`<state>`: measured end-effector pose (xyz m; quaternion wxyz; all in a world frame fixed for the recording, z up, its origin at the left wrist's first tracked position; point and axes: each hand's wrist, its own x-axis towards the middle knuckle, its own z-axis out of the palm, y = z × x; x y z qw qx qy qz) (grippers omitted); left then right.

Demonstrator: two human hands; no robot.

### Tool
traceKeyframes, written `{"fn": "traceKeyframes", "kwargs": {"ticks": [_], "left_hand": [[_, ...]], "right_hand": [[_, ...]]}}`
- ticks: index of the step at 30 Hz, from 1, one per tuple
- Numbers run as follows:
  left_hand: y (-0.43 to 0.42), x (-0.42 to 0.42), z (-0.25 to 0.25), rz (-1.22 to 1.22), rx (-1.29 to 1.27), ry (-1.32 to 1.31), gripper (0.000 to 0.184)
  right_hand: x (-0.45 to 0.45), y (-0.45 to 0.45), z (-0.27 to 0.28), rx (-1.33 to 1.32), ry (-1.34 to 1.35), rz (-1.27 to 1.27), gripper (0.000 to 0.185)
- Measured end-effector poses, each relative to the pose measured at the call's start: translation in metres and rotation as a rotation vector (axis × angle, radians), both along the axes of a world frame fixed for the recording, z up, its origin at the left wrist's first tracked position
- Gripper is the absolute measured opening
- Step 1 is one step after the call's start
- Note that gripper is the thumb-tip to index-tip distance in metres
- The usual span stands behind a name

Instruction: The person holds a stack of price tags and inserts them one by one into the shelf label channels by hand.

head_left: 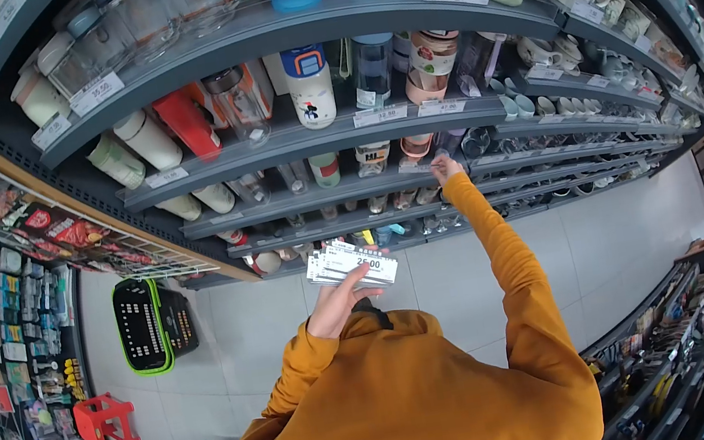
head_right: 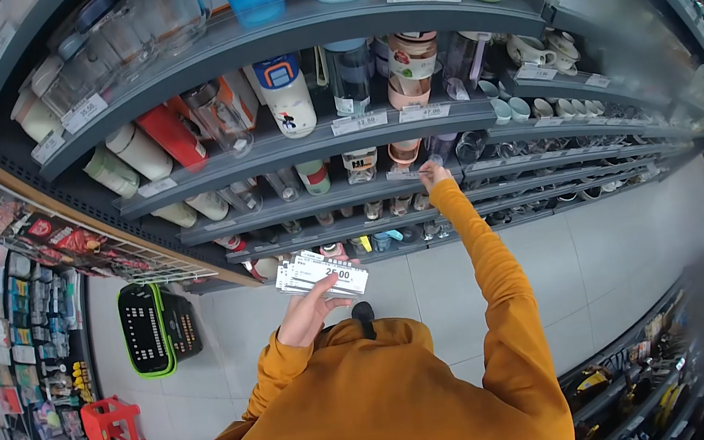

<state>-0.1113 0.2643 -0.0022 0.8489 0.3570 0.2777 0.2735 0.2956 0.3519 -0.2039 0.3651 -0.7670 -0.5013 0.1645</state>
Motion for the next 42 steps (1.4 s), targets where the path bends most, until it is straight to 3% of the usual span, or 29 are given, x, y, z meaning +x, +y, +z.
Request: {"fn": "traceKeyframes", "kwargs": {"ticks": [7,11,17,20,23,26,29,32,38,42], "left_hand": [[0.048,0.004,0.008,-0.003,0.005,-0.021,0.035],[0.066,0.006,0.008,0.004,0.006,-0.001,0.033],[0.083,0.017,0.004,0.045,-0.033,-0.007,0.037],[0.089,0.024,0.000,0.041,-0.046,0.001,0.037],[0.095,0.033,-0.002,0.014,-0.039,0.012,0.037],[0.098,0.042,0.001,-0.008,-0.039,0.008,0.037],[0.098,0.048,0.003,0.014,-0.033,-0.008,0.037],[0.099,0.051,0.011,0.060,0.009,-0.021,0.037],[0.103,0.054,0.031,0.053,0.047,-0.038,0.038],[0.104,0.052,0.040,0.026,0.114,-0.062,0.041]], "right_hand": [[0.015,0.027,-0.026,-0.006,-0.072,-0.034,0.011],[0.031,0.039,-0.055,-0.144,-0.013,0.050,0.017],[0.045,0.043,-0.046,-0.280,0.343,0.129,0.019],[0.069,0.047,-0.069,-0.268,0.459,0.268,0.021],[0.061,0.043,-0.047,-0.285,0.311,0.266,0.017],[0.040,0.038,-0.023,-0.385,-0.376,0.201,0.017],[0.030,0.034,-0.020,-0.223,-0.540,0.243,0.018],[0.017,0.023,-0.014,-0.137,-0.519,0.284,0.019],[0.011,0.012,-0.025,-0.227,-0.669,0.326,0.025],[-0.008,-0.003,-0.009,-0.104,-0.523,0.158,0.030]]}}
